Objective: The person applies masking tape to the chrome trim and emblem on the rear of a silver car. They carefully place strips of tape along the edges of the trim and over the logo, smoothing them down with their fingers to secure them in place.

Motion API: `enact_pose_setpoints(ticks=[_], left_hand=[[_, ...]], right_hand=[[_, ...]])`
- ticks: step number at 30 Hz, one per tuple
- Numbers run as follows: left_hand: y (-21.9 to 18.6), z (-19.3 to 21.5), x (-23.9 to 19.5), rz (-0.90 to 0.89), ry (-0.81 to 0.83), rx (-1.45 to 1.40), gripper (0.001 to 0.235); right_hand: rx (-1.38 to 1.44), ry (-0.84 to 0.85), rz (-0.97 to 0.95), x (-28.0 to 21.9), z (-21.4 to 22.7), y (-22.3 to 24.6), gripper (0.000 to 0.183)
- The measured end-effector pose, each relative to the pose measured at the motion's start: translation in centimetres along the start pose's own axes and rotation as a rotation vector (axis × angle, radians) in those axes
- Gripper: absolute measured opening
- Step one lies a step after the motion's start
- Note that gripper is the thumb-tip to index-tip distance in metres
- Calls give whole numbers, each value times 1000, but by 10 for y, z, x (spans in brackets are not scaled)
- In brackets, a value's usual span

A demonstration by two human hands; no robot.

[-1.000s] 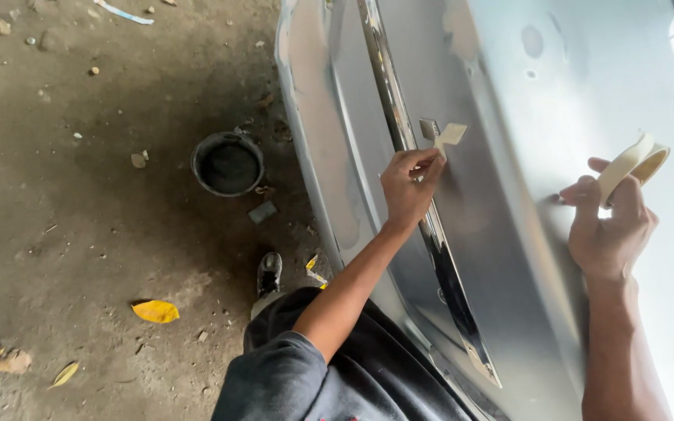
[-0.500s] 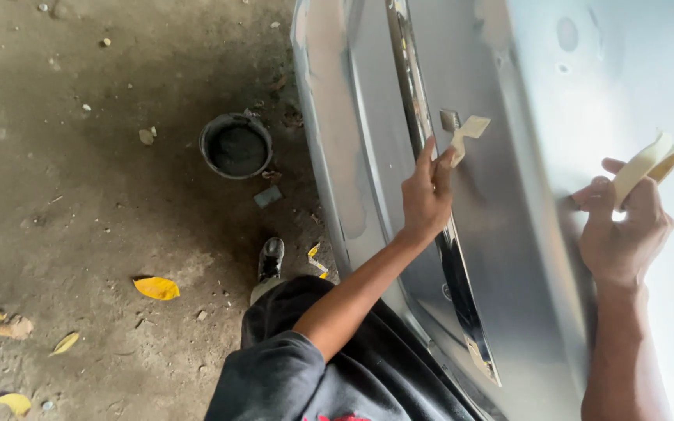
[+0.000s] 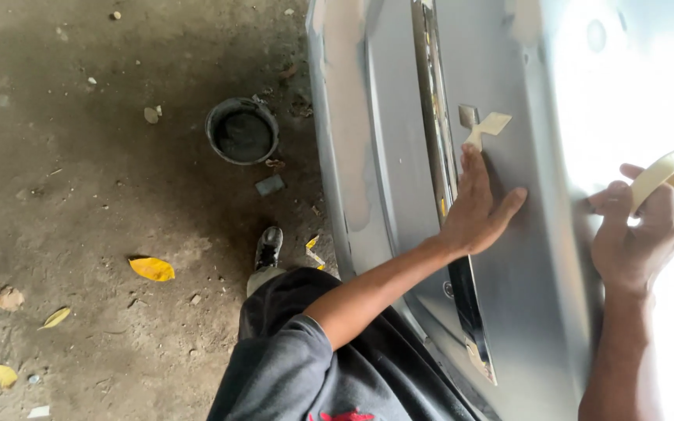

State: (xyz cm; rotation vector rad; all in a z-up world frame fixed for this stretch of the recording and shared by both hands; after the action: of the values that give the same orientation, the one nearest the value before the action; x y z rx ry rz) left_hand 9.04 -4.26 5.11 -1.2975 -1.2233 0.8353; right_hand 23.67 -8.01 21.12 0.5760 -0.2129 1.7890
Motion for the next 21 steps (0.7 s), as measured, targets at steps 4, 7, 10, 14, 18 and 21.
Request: enact_pose_setpoints(ticks=[4,7,10,14,18,21], left_hand=[[-4,1,18,111,-18,-153,115],[-5,-9,18,83,-116,-43,111],[3,0,35,-3,-187,19,103],[-59,58,41,373,76,21,77],[-5,67,53,324,58,92,66],[39,39,58,-56,-65,201,75]], right_hand=[[-4,-24,16,6,-3,2,15],[25,-18,20,-9,-4,-9,14],[69,-31,10,-17,-14,-33,16],[92,10,-65,-9,-16,-30,16],[89,-8,-51,-10,-27,-41,18],[82,-14,-50,-15,-20,-25,19]])
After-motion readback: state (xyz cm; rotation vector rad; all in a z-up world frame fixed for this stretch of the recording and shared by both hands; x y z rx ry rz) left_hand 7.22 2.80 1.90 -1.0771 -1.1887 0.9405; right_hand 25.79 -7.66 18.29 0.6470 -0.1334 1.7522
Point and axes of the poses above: each hand's wrist, its own x-axis towards the middle knuckle, its own z-axis out of the back of the hand, y = z × x, the point moved 3 cm from there along x, towards the middle knuckle, and after that the axes turned 5 degrees about -x, right-handed, at the moved point
